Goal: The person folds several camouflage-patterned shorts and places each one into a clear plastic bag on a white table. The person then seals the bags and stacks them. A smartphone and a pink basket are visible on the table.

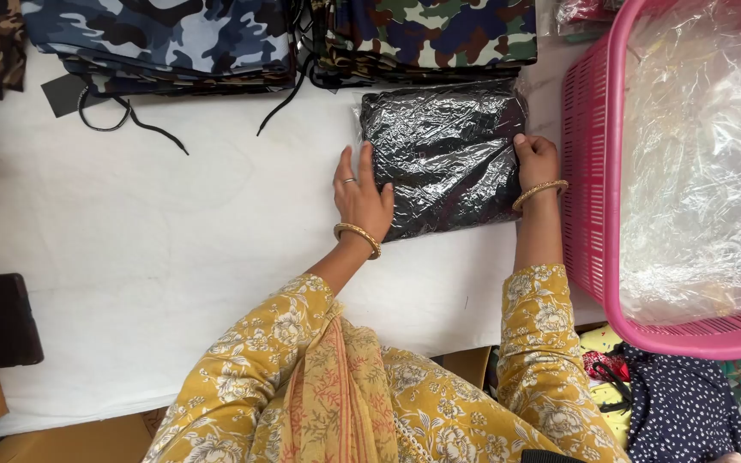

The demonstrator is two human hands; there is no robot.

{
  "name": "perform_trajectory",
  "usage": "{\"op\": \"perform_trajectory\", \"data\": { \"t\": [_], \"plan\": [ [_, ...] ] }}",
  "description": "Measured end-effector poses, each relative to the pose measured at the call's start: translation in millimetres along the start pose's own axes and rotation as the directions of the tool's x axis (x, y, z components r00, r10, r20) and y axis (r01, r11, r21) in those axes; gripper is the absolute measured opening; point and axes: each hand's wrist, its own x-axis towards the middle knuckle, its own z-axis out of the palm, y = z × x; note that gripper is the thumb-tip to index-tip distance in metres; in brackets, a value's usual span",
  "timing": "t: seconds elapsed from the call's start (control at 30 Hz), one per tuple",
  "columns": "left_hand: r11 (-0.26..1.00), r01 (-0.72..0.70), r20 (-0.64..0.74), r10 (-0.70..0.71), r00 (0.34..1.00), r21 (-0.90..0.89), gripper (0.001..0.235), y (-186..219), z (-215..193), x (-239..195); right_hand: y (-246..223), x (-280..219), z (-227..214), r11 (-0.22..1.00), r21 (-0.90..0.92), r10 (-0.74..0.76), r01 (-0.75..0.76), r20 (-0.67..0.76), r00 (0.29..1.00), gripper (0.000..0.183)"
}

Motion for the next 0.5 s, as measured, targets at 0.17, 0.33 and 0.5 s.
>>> {"op": "perform_trajectory", "data": {
  "t": [0.17, 0.33, 0.5],
  "plan": [
    [0.880, -0.333, 0.259, 0.253, 0.932, 0.337, 0.077, 52.6, -5.0, 21.8, 17.5, 0.0, 12.0, 0.975, -0.156, -0.185, 0.159, -0.166, 0.969, 0.032],
    [0.832, -0.352, 0.434, 0.152, 0.888, 0.429, 0.078, 53.7, 10.8, 43.9, -8.5, -7.9, 25.2, 0.854, -0.506, -0.266, 0.124, -0.220, 0.939, 0.042],
    [0.828, -0.369, 0.429, 0.176, 0.886, 0.422, 0.078, 44.8, 17.2, 46.4, -15.3, -6.2, 39.5, 0.745, -0.667, -0.173, 0.011, -0.177, 0.969, 0.043]
  ]
}}
